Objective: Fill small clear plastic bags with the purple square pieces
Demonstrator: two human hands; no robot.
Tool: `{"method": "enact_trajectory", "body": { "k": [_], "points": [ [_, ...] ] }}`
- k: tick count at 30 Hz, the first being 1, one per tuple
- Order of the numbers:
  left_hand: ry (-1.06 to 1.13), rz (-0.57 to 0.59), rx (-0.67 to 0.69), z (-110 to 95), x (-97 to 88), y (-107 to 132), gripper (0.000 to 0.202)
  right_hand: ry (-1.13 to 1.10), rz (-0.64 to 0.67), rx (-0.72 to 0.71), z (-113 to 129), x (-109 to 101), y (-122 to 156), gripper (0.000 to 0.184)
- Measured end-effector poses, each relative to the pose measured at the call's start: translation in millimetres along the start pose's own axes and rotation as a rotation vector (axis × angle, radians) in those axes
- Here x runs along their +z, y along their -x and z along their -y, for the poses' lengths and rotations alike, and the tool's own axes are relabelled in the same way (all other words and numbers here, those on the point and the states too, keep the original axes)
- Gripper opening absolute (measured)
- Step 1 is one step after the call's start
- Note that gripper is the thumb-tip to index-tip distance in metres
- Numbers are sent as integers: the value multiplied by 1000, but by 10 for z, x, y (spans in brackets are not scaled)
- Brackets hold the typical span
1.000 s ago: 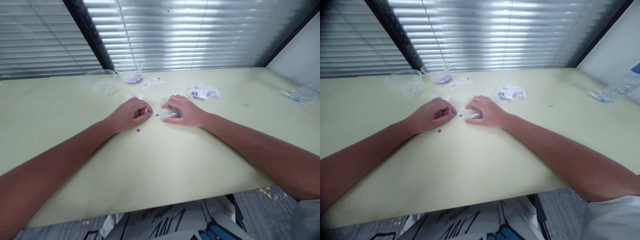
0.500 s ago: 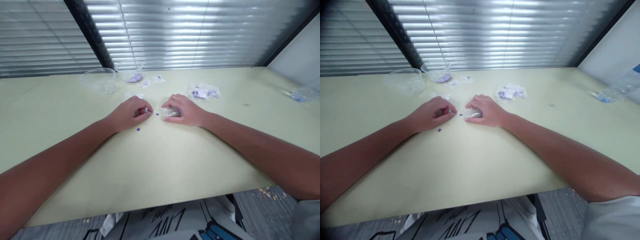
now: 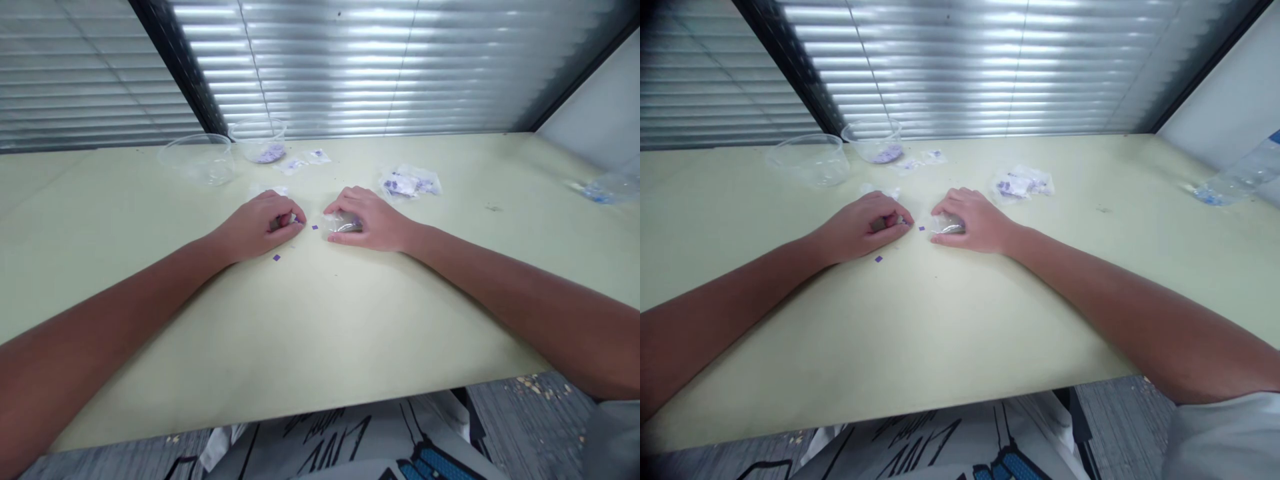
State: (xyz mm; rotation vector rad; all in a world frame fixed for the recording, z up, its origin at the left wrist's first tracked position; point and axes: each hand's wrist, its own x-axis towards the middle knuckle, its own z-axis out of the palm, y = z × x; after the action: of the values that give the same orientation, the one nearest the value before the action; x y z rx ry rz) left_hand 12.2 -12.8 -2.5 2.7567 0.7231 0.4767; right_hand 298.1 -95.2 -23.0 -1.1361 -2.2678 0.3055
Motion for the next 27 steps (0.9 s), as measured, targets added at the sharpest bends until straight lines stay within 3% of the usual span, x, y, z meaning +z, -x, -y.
{"method": "enact_trajectory", "body": {
  "k": [27],
  "points": [
    [0,0,8,3,1,3,25,-4,-28,-21,-14,17,1,41]
  ]
}}
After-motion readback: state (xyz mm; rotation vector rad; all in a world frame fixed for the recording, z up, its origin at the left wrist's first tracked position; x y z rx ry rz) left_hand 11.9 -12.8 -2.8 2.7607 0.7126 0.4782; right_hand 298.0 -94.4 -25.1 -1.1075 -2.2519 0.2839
